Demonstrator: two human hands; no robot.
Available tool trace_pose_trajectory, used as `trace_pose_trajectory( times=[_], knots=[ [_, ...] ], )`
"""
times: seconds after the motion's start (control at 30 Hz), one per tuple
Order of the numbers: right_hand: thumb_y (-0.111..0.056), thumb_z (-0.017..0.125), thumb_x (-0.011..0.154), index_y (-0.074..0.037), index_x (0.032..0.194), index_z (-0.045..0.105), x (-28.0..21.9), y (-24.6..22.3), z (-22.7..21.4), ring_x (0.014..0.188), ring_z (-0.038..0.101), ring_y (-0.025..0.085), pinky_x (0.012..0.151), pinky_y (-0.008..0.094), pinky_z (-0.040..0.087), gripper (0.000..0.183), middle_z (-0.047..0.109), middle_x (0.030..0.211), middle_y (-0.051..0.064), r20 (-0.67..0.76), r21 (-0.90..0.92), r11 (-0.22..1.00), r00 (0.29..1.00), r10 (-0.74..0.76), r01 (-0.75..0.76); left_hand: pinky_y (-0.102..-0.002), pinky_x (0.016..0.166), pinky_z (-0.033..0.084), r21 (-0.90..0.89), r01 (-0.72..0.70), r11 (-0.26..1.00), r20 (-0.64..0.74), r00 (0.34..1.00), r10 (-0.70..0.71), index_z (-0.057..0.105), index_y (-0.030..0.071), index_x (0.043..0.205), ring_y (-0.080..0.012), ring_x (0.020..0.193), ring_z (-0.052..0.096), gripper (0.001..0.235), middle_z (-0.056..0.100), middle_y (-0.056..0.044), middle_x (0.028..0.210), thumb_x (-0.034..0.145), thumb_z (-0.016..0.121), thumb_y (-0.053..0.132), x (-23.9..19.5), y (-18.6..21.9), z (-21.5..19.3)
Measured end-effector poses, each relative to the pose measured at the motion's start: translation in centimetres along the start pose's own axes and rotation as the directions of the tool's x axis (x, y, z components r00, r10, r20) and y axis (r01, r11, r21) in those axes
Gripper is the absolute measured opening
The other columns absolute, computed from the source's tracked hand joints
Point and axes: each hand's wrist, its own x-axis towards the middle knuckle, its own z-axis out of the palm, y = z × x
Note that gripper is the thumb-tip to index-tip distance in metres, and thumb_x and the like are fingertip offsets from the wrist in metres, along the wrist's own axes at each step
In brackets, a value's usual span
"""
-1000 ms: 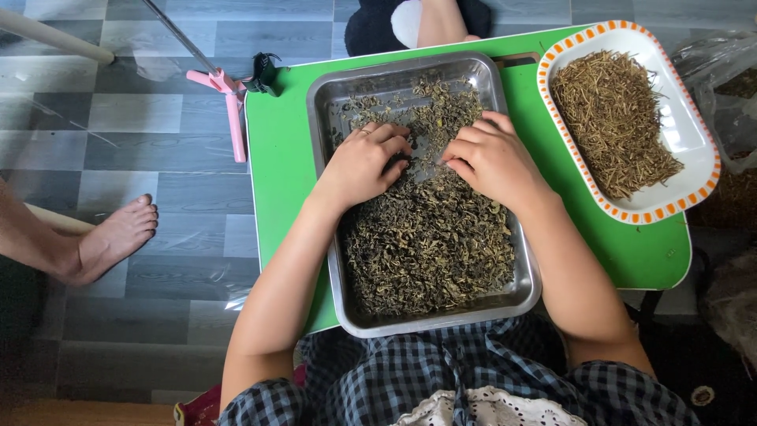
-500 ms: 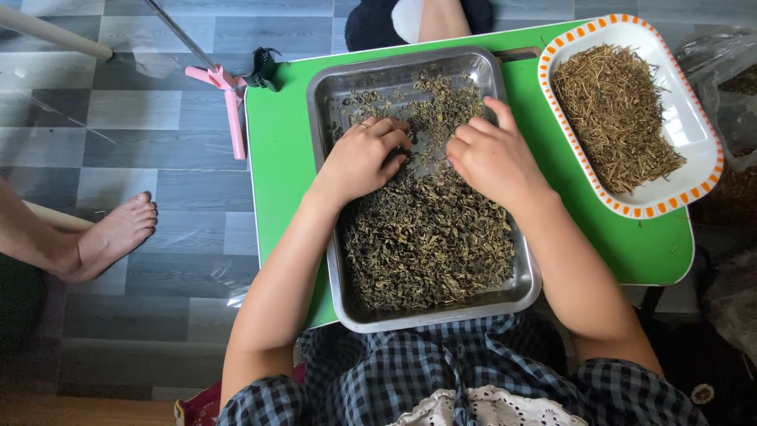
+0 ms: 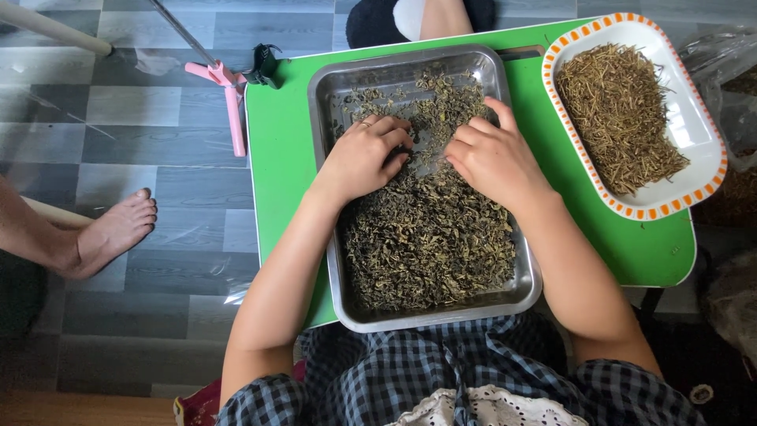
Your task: Manually sorting dried tea leaves in a metal tray to remove stems and impurities.
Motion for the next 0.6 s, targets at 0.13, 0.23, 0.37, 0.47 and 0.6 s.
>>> trace_pose_trajectory(
  times=[0.13,0.23,0.37,0.47,0.6],
  knots=[
    [-0.022,0.074,0.089,-0.010,0.091,0.072,-0.1,0.1,1.0,0.096,0.063,0.020,0.121,0.057,0.028,0.012,0.065,0.083,0.004,-0.060,-0.103,0.993,0.996,-0.065,0.059,-0.045,0.092,0.052,0.011,0.003,1.000,-0.012,1.000,-0.002,0.068,0.018,0.103,-0.0293,0.115,0.063,0.014,0.067,-0.003,0.120,0.093,0.069,0.028,0.0,-0.2,0.5],
    [-0.023,0.071,0.092,-0.012,0.088,0.072,0.0,0.3,1.8,0.093,0.062,0.019,0.121,0.055,0.030,0.012,0.064,0.081,0.002,-0.058,-0.104,0.993,0.996,-0.065,0.058,-0.046,0.093,0.052,0.017,0.010,1.000,0.004,1.000,-0.010,0.067,0.018,0.102,-0.0297,0.113,0.063,0.013,0.067,-0.003,0.114,0.094,0.068,0.028,0.0,0.2,0.0],
    [-0.022,0.069,0.090,-0.013,0.080,0.066,0.1,0.3,1.9,0.093,0.062,0.020,0.119,0.053,0.032,0.014,0.061,0.078,0.002,-0.091,-0.092,0.995,0.995,-0.046,0.037,-0.046,0.092,0.052,0.014,0.000,1.000,0.003,1.000,0.000,0.067,0.018,0.102,-0.0302,0.114,0.063,0.013,0.067,-0.003,0.116,0.094,0.067,0.028,0.1,0.0,0.0],
    [-0.020,0.068,0.090,-0.013,0.075,0.063,0.1,0.4,1.1,0.088,0.063,0.020,0.117,0.051,0.035,0.017,0.059,0.073,0.001,-0.134,-0.016,1.000,0.991,-0.003,0.000,-0.047,0.092,0.051,-0.005,-0.009,1.000,0.007,1.000,0.009,0.067,0.016,0.103,-0.0320,0.113,0.063,0.012,0.067,-0.005,0.118,0.095,0.067,0.025,0.1,0.2,-0.3],
    [-0.019,0.072,0.090,-0.016,0.082,0.063,-0.8,2.6,-1.5,0.088,0.062,0.019,0.113,0.046,0.039,0.013,0.058,0.078,-0.001,-0.295,0.020,0.995,0.951,0.096,-0.094,-0.048,0.090,0.053,0.013,-0.013,1.000,0.020,1.000,0.013,0.068,0.018,0.105,-0.0326,0.115,0.064,0.015,0.067,-0.005,0.120,0.094,0.067,0.028,0.3,0.5,-0.7]
  ],
)
